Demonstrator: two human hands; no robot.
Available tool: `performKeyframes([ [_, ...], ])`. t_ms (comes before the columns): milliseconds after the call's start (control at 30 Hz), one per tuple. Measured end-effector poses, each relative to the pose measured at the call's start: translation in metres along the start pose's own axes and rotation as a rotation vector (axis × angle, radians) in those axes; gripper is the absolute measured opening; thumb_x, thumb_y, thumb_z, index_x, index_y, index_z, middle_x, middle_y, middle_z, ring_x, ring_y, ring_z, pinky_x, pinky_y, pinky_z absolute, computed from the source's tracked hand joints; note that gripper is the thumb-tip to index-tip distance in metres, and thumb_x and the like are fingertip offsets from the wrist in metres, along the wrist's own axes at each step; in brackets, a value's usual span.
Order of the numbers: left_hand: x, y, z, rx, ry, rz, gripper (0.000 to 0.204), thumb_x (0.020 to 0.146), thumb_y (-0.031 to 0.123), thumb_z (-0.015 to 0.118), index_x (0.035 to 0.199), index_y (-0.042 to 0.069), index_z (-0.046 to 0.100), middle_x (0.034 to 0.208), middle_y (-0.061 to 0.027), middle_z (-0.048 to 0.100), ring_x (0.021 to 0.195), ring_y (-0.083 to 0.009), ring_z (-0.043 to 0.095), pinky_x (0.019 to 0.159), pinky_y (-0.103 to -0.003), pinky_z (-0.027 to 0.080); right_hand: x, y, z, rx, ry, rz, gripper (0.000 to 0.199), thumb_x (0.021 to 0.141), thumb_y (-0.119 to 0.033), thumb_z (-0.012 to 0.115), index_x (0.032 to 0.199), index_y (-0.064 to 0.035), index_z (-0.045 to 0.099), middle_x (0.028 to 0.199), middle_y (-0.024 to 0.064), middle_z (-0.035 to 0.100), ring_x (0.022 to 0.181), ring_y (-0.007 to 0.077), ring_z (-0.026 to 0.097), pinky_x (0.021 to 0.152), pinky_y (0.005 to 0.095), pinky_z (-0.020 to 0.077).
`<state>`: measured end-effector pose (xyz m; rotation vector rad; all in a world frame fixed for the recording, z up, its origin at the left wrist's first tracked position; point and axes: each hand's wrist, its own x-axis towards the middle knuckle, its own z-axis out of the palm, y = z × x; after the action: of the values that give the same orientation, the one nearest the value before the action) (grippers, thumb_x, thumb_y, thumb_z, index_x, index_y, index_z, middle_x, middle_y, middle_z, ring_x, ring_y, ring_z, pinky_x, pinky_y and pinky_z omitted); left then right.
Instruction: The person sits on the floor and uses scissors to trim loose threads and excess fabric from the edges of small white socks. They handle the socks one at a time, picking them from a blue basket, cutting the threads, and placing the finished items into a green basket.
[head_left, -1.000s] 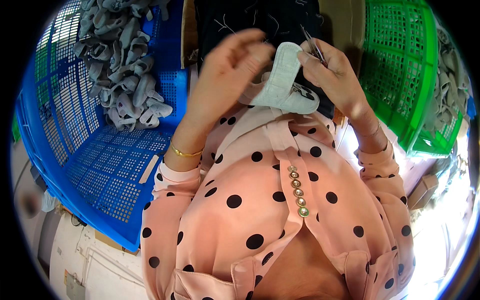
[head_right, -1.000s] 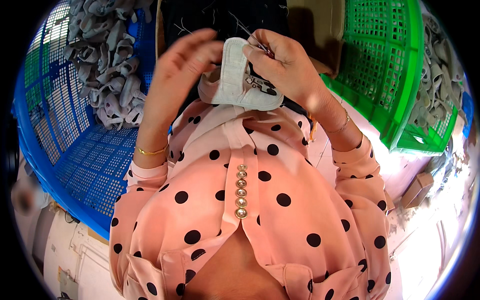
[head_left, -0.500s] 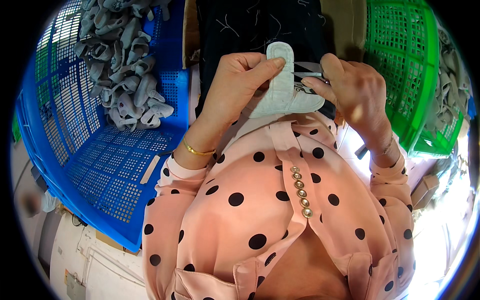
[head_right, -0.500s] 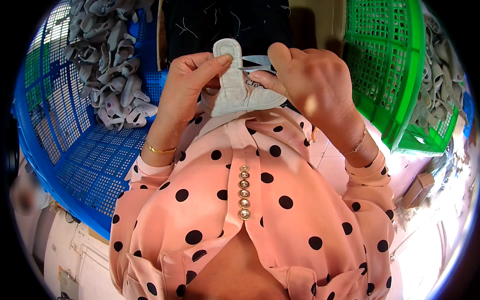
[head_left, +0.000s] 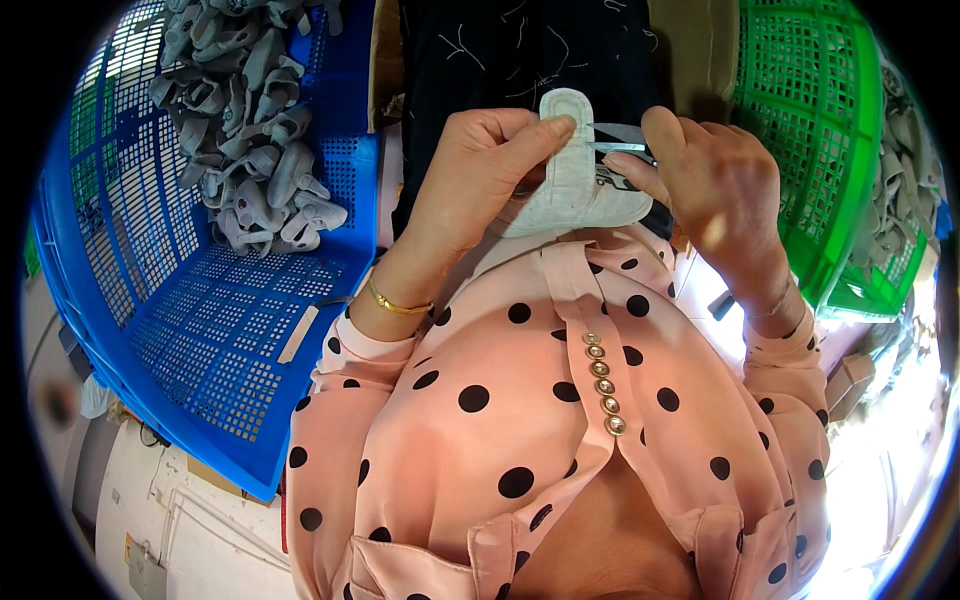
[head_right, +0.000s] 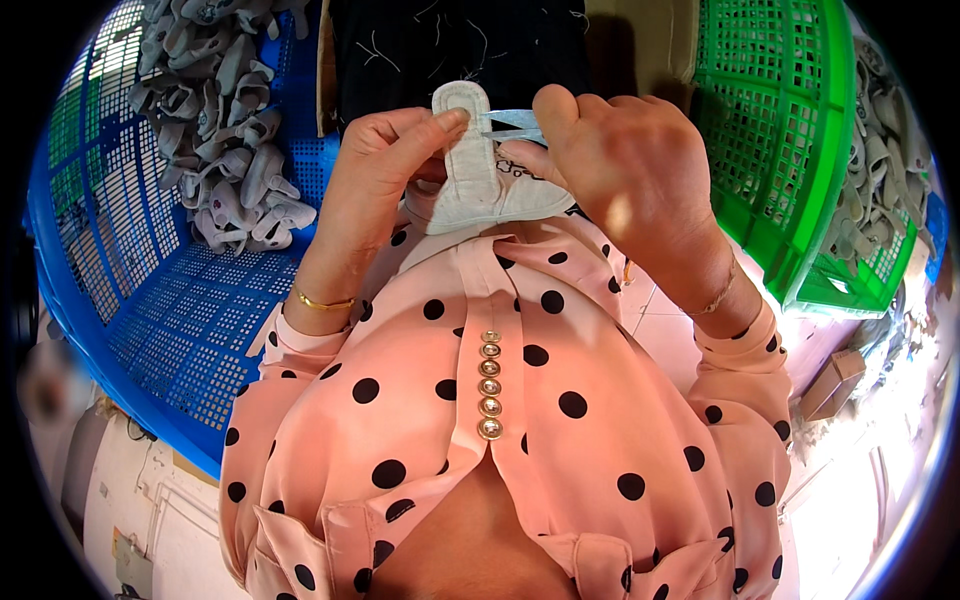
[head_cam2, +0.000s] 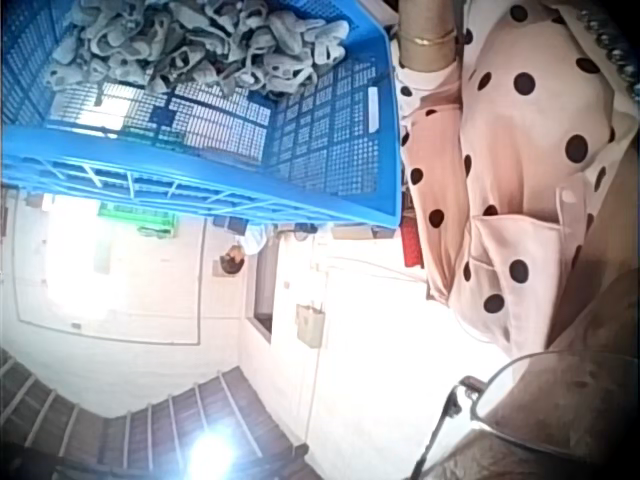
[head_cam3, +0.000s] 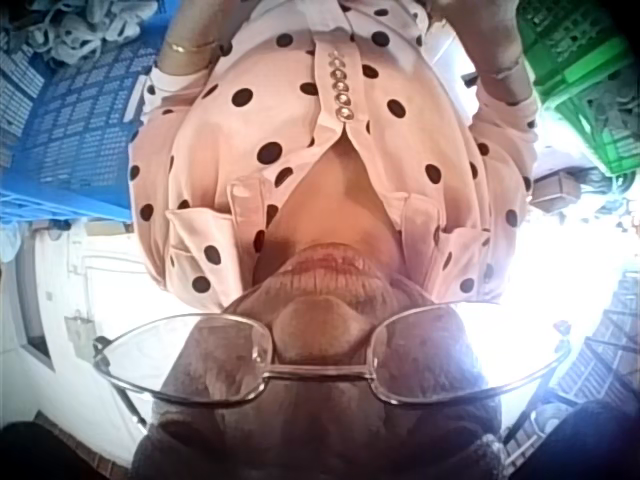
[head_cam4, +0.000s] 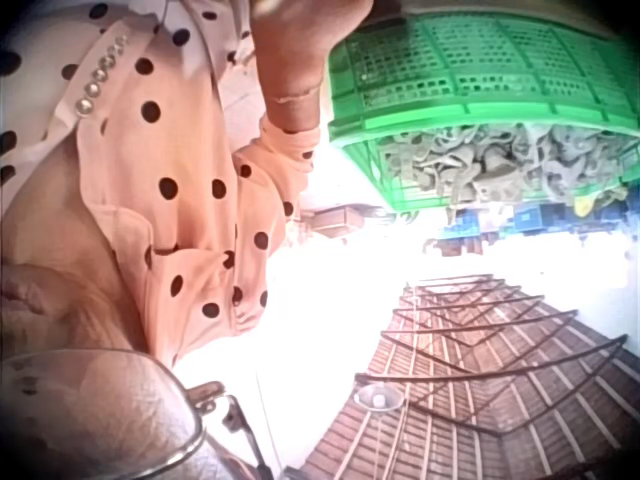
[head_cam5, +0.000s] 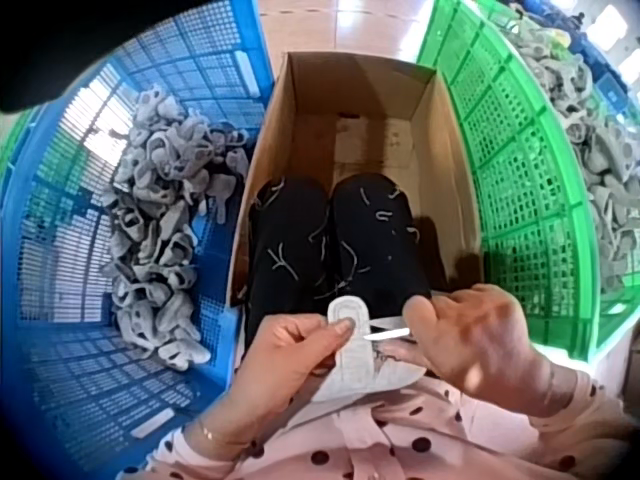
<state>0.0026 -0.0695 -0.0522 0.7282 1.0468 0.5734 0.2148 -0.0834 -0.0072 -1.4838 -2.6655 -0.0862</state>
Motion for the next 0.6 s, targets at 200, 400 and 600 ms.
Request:
performKeyframes([
  [200,0.003,-0.009,-0.006,0.007,-0.027,-0.027,0.024,0.092,0.026,0.066,0.086,0.004,0.073,0.073,-0.0026,0.069,0.06,-0.0056,0.063,0.053,-0.017,0.046,-0.003,0.001,0.013,0.125,0.047,0.021,0.043,0.083,-0.046,0.068,0.071,-0.0118,0.046,0.052,0.0029,0.042,0.046,0.0199,0.051,0.045,0.0302,0.0402],
  [400,0.0,-0.006,0.001,-0.077,0.047,-0.063,0.031,0.093,0.028,0.065,0.076,0.003,0.07,0.065,0.0008,0.061,0.056,-0.003,0.051,0.05,-0.018,0.037,-0.014,-0.006,0.038,0.581,-0.135,0.284,0.044,0.087,-0.045,0.065,0.074,-0.0051,0.051,0.056,0.0132,0.051,0.052,0.0327,0.054,0.047,0.037,0.0417],
  [600,0.0,-0.014,0.002,-0.136,0.041,-0.028,0.029,0.093,0.025,0.065,0.075,0.003,0.069,0.062,0.0024,0.058,0.053,-0.0019,0.048,0.048,-0.018,0.035,-0.019,-0.012,0.046,0.92,-0.219,0.443,0.043,0.092,-0.042,0.061,0.077,-0.002,0.053,0.06,0.0174,0.053,0.055,0.0375,0.052,0.049,0.0391,0.0417],
])
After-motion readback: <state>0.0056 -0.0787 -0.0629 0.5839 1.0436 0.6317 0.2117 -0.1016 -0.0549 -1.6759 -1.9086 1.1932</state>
